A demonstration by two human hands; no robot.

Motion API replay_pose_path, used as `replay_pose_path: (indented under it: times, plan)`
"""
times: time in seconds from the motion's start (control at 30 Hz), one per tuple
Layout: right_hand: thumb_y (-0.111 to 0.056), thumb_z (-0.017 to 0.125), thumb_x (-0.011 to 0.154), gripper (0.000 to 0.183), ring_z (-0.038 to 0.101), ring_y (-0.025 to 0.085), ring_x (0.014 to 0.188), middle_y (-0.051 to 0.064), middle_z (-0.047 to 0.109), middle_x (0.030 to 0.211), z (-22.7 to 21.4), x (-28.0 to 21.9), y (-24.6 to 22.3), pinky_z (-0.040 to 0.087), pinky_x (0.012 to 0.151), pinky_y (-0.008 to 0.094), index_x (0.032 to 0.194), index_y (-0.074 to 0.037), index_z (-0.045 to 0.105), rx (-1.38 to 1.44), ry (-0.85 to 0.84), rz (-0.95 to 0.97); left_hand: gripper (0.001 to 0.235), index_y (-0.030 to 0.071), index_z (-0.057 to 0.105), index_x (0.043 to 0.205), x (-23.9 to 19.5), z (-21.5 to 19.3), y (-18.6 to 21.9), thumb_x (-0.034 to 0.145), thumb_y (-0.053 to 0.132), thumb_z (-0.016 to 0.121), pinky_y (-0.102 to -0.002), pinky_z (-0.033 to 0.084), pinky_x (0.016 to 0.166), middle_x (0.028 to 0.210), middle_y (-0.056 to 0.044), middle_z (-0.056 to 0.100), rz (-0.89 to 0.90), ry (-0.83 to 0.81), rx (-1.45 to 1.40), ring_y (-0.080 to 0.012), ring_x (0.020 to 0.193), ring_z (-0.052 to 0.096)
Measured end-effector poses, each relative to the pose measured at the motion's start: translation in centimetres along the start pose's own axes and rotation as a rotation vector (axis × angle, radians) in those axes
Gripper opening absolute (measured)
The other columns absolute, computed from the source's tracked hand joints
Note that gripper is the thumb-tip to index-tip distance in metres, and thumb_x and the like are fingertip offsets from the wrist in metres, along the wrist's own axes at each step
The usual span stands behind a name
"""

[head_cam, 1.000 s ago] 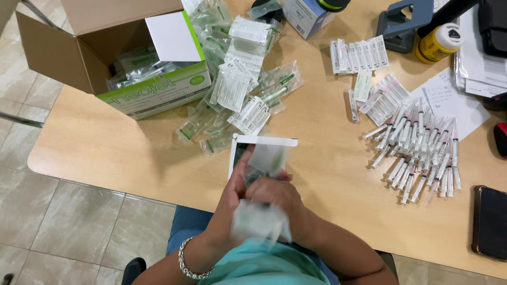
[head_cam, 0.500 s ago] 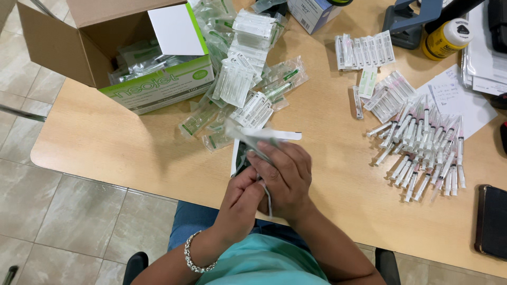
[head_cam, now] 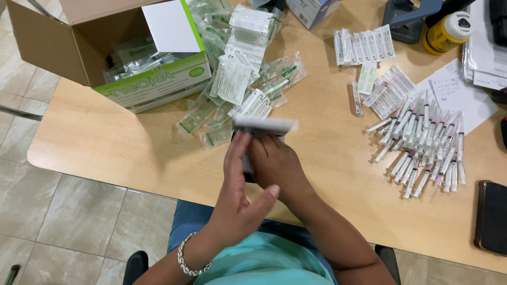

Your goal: The person sorts through individually wrapped syringes and needles on a table, placing them into a small box. They then open a package containing a syringe and a needle, remove the protective caps, and attach the needle to the syringe.

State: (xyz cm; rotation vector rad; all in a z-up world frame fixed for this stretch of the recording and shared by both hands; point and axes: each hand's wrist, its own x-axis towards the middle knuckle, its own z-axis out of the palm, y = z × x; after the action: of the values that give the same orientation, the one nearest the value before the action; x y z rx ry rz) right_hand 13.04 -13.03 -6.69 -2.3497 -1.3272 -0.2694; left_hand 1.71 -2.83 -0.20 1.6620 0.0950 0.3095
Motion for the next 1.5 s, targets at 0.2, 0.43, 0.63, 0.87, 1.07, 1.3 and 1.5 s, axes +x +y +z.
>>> replay_pose_path:
  times: [0.2,0.43,0.63,0.87,1.07,1.3,1.5]
  plan:
    - [-0.022,0.062,0.098,0.027,0.071,0.029,0.097,0.01,0.07,0.113,-2.5,4.5,-0.7,0.059,0.079,0.042,0.123,-0.013,0.061,0.001,-0.705,0.376,0.074,-0.004,0.027,0.156,-1.1,0.2,0.7,0.099,0.019,0.066,-0.054,0.032,0.126,0.166,-0.031,0.022,0.262,-0.132,0.443,-0.0485,0.157,0.022]
    - [-0.018,0.056,0.096,0.025,0.074,0.034,0.099,0.015,0.077,0.099,-1.8,5.9,2.7,0.059,0.083,0.046,0.109,-0.006,0.074,-0.123,-0.663,0.436,0.078,-0.005,0.034,0.154,1.0,-0.4,-4.3,0.095,0.034,0.067,-0.048,0.04,0.119,0.157,-0.027,0.042,0.497,-0.169,1.089,-0.0405,0.147,0.042]
    - [-0.039,0.057,0.091,0.034,0.076,0.026,0.1,0.003,0.08,0.095,1.4,5.0,9.0,0.061,0.08,0.044,0.101,-0.017,0.083,-0.382,-0.905,0.68,0.054,0.001,0.051,0.146,4.0,0.7,-7.1,0.098,0.026,0.059,-0.042,0.049,0.106,0.136,-0.018,0.059,0.63,-0.19,0.94,-0.034,0.131,0.059]
    - [-0.023,0.054,0.085,0.03,0.069,0.045,0.109,0.022,0.077,0.09,-6.7,7.2,11.4,0.055,0.092,0.056,0.086,-0.003,0.076,0.249,-0.771,0.402,0.066,-0.003,0.035,0.157,10.2,3.8,-12.1,0.096,0.015,0.052,-0.04,0.046,0.086,0.111,-0.016,0.062,0.73,0.019,1.173,-0.0339,0.115,0.055]
    - [-0.014,0.046,0.096,0.053,0.059,0.048,0.123,0.028,0.064,0.131,-9.1,6.7,10.7,0.052,0.098,0.059,0.148,-0.003,0.047,-0.001,-0.675,0.299,0.057,-0.01,0.05,0.142,12.6,6.0,-12.5,0.088,0.007,0.053,-0.044,0.04,0.078,0.077,-0.014,0.059,0.755,0.132,1.15,-0.0345,0.089,0.054]
    - [-0.017,0.046,0.097,0.047,0.064,0.048,0.112,0.023,0.069,0.119,-12.6,9.0,4.0,0.054,0.088,0.059,0.143,-0.01,0.056,-0.068,-0.504,0.267,0.026,0.003,0.071,0.105,12.7,7.7,-12.0,0.083,0.011,0.06,-0.043,0.033,0.08,0.083,-0.007,0.059,0.611,0.039,1.007,-0.03,0.092,0.047]
    - [-0.025,0.053,0.103,0.032,0.066,0.034,0.113,0.011,0.072,0.115,-9.7,9.4,3.7,0.055,0.091,0.047,0.128,-0.011,0.068,-0.035,-0.207,0.101,0.041,0.005,0.064,0.135,9.7,5.0,-11.0,0.096,0.019,0.065,-0.063,0.031,0.12,0.138,-0.02,0.058,0.779,0.017,1.006,-0.0443,0.136,0.049]
